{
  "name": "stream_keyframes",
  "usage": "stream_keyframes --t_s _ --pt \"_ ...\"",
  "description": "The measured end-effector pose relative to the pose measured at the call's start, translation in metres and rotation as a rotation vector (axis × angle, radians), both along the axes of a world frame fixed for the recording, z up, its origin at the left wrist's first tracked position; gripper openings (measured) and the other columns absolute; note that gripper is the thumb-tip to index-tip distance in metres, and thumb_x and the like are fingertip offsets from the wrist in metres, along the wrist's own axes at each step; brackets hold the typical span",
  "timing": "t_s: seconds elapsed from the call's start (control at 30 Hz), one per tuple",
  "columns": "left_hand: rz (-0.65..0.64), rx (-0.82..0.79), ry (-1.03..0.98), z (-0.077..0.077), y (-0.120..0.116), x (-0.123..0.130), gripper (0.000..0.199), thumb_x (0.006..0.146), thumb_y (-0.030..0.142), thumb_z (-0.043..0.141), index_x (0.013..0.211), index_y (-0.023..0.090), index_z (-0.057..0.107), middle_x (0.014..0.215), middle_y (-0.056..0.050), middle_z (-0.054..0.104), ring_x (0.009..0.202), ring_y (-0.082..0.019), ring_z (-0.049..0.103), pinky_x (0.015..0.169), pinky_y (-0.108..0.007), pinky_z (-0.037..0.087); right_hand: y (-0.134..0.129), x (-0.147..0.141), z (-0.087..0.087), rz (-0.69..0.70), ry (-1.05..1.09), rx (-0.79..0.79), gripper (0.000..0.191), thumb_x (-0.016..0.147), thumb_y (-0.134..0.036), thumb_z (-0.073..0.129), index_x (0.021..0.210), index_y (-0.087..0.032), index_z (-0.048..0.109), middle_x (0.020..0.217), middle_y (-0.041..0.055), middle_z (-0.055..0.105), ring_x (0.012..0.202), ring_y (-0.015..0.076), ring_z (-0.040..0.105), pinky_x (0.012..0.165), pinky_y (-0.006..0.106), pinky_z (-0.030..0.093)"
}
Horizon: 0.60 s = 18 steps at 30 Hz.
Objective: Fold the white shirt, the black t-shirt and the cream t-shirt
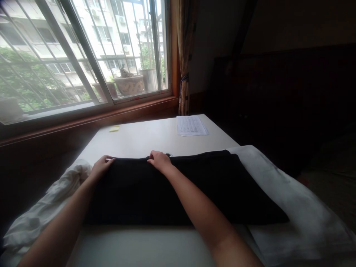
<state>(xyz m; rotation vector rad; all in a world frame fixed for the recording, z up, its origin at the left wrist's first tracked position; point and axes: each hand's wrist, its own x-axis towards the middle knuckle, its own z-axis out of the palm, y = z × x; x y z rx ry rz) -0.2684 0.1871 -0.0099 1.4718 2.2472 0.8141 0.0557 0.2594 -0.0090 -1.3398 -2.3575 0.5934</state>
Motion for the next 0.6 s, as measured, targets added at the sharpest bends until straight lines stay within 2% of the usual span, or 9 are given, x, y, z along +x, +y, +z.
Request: stream_keyframes --t_s 0.13,0.23,0.33,0.43,0.5,0.6 --pt "0.007 0.024 0.060 -0.005 -0.003 0.001 0.032 0.090 0.045 0.057 0.110 0.023 0.069 0.099 -0.007 0.074 0.094 -0.026 0.070 0.080 -0.031 0.051 -0.005 0.020 0.001 -0.008 -0.052 0.055 0.026 0.089 -0.041 0.076 0.104 -0.023 0.065 0.112 0.0052 0.069 0.092 0.0199 0.067 0.074 0.029 0.049" --pt "0.011 0.023 0.084 -0.007 -0.004 0.001 0.034 0.091 0.045 0.056 0.113 0.023 0.069 0.100 -0.007 0.074 0.095 -0.026 0.070 0.083 -0.031 0.050 -0.006 0.058 0.004 -0.013 -0.102 0.059 0.029 0.088 -0.042 0.077 0.107 -0.024 0.065 0.111 0.0052 0.070 0.096 0.0219 0.067 0.075 0.030 0.049" --pt "0.014 0.011 0.100 -0.006 -0.004 0.001 0.035 0.091 0.046 0.056 0.112 0.022 0.070 0.100 -0.008 0.074 0.094 -0.027 0.070 0.082 -0.032 0.050 -0.004 0.118 0.010 -0.053 -0.158 0.047 0.027 0.087 -0.043 0.077 0.104 -0.024 0.067 0.106 0.0057 0.073 0.094 0.0244 0.069 0.073 0.031 0.049" --pt "0.020 0.006 0.117 -0.005 -0.004 0.003 0.034 0.091 0.046 0.055 0.110 0.022 0.069 0.101 -0.009 0.074 0.094 -0.028 0.070 0.081 -0.033 0.050 -0.001 0.192 0.014 -0.155 -0.296 0.062 0.027 0.087 -0.050 0.073 0.098 -0.025 0.071 0.102 0.0057 0.075 0.092 0.0253 0.069 0.077 0.033 0.049" --pt "0.024 0.003 0.125 -0.005 -0.004 0.004 0.033 0.091 0.046 0.054 0.109 0.022 0.068 0.101 -0.009 0.074 0.094 -0.028 0.070 0.080 -0.032 0.051 0.003 0.243 0.015 -0.226 -0.361 0.108 0.028 0.087 -0.051 0.070 0.097 -0.025 0.073 0.105 0.0071 0.076 0.098 0.0276 0.069 0.084 0.037 0.049" --pt "0.032 -0.003 0.132 -0.004 -0.004 0.006 0.032 0.091 0.046 0.053 0.108 0.023 0.067 0.099 -0.008 0.074 0.092 -0.029 0.070 0.077 -0.033 0.051 0.009 0.310 0.012 -0.332 -0.347 0.171 0.028 0.084 -0.047 0.070 0.102 -0.026 0.075 0.113 0.0077 0.074 0.110 0.0314 0.065 0.091 0.041 0.049"
